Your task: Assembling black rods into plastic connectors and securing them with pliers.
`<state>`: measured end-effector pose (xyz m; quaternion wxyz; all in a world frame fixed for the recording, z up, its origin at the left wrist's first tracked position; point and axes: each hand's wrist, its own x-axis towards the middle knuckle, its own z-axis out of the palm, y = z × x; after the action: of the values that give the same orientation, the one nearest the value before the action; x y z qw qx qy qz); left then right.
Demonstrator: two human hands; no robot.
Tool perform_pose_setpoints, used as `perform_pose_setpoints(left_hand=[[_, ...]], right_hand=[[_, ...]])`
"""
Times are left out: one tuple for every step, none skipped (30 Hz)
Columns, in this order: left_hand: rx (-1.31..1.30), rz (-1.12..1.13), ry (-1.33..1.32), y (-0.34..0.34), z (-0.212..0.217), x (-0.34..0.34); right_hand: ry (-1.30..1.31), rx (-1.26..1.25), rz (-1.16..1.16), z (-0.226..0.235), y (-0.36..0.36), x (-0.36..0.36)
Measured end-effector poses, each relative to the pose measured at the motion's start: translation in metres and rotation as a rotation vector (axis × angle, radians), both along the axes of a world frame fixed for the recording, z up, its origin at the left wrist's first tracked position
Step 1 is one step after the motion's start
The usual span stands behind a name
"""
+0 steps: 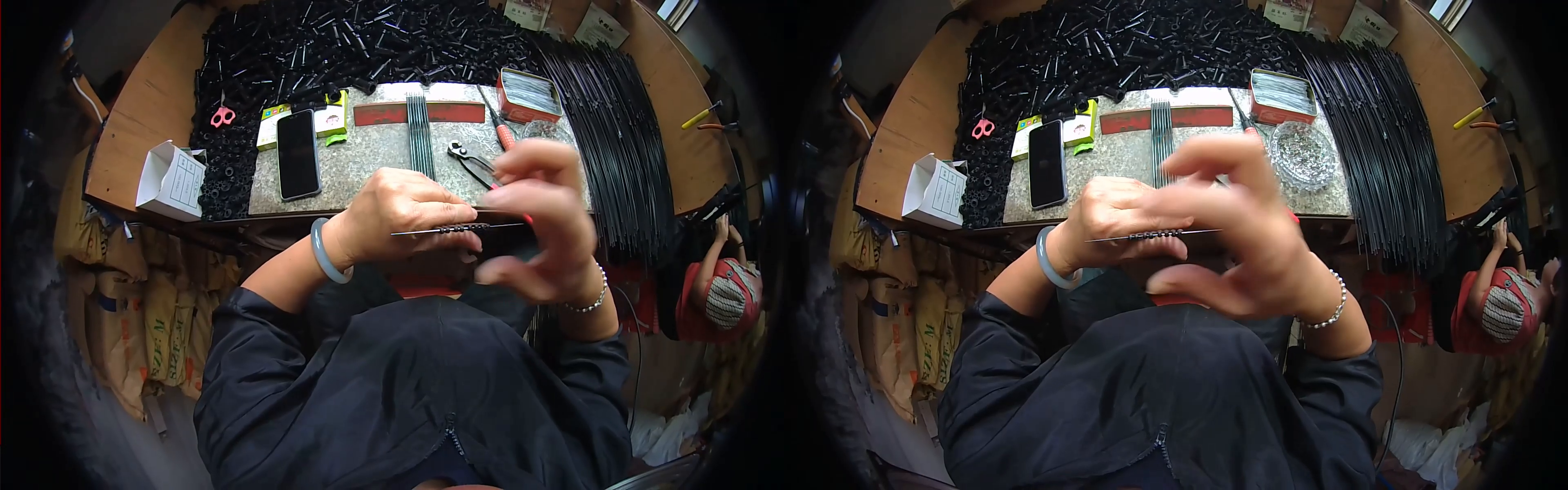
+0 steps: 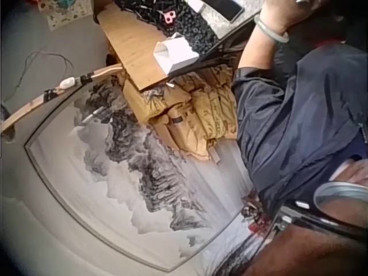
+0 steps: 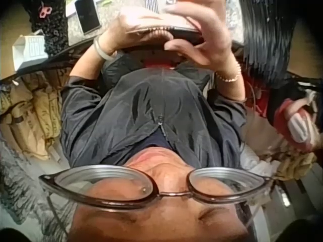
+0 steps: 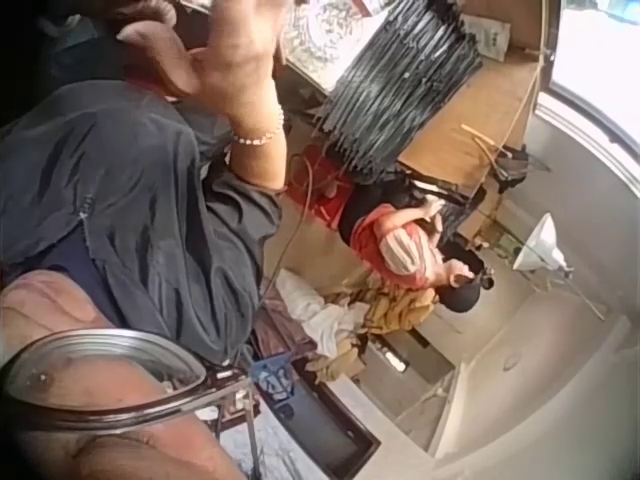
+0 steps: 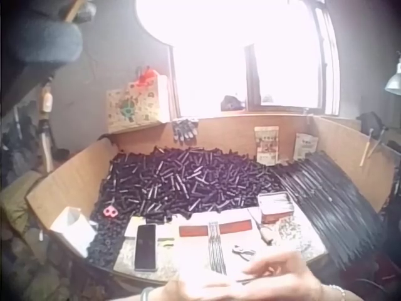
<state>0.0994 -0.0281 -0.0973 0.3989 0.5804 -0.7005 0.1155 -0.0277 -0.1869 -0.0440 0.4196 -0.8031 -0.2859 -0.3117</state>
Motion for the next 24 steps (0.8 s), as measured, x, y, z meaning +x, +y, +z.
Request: perform_pose_setpoints(left_hand=[[0.015,-0.010,-0.027,0.001,0.001,0.001],[0.273,-0.043,-0.025,0.007,0.001,0.006],[0.268,-0.043,-0.033,0.006,-0.008,0.014],[0.370,-0.024,-0.191,0.002,-0.024,0.030],[0.475,-0.004,-0.349,-0.002,-0.039,0.047],[0.735,0.054,-0.355,-0.005,-0.047,0.064],[0.764,0.110,-0.460,-0.010,-0.053,0.076],[0.694,0.131,-0.456,-0.014,-0.069,0.089],[0.622,0.144,-0.456,-0.020,-0.081,0.099],[0.636,0.149,-0.452,-0.025,-0.081,0.101],[0.604,0.116,-0.433,-0.029,-0.083,0.104],[0.592,0.121,-0.405,-0.032,-0.087,0.103],[0.580,0.130,-0.374,-0.032,-0.090,0.099],[0.546,0.141,-0.342,-0.035,-0.093,0.093],[0.517,0.163,-0.320,-0.038,-0.097,0.084],[0.499,0.202,-0.274,-0.038,-0.096,0.070],[0.480,0.235,-0.223,-0.038,-0.096,0.051],[0.460,0.237,-0.131,-0.033,-0.093,0.024],[0.441,0.274,-0.077,-0.024,-0.085,-0.007],[0.420,0.326,-0.075,-0.018,-0.086,-0.036],[0.336,0.385,-0.050,-0.011,-0.080,-0.063],[0.290,0.458,-0.086,-0.003,-0.082,-0.081],[0.247,0.531,-0.118,0.003,-0.078,-0.095],[0.221,0.557,-0.138,0.009,-0.069,-0.099]], right_hand=[[-0.053,0.216,0.040,-0.004,-0.008,0.002],[-0.049,0.380,0.114,-0.021,-0.018,0.004],[0.053,0.352,0.054,-0.037,-0.022,-0.001],[0.196,0.339,0.022,-0.059,-0.016,-0.002],[0.338,0.325,-0.011,-0.081,-0.008,-0.003],[0.456,0.349,-0.002,-0.098,0.002,0.001],[0.576,0.373,0.005,-0.112,0.014,0.005],[0.591,0.420,-0.012,-0.124,0.027,0.011],[0.602,0.471,-0.038,-0.134,0.037,0.015],[0.618,0.521,-0.104,-0.141,0.044,0.017],[0.631,0.573,-0.173,-0.148,0.051,0.016],[0.683,0.774,-0.209,-0.153,0.058,0.013],[0.433,0.580,-0.313,-0.163,0.054,0.011],[0.305,0.657,-0.389,-0.161,0.052,0.006],[0.177,0.732,-0.463,-0.154,0.049,0.002],[0.069,0.815,-0.442,-0.142,0.040,-0.004],[-0.036,0.895,-0.425,-0.125,0.029,-0.015],[-0.107,1.024,-0.371,-0.110,0.019,-0.029],[-0.175,1.150,-0.304,-0.095,0.008,-0.043],[-0.188,1.259,-0.167,-0.083,-0.001,-0.060],[-0.198,1.370,-0.021,-0.071,-0.007,-0.076],[-0.184,1.413,0.025,-0.060,-0.007,-0.087],[-0.165,1.458,0.068,-0.055,-0.006,-0.098],[-0.144,1.411,0.234,-0.057,-0.007,-0.103]])
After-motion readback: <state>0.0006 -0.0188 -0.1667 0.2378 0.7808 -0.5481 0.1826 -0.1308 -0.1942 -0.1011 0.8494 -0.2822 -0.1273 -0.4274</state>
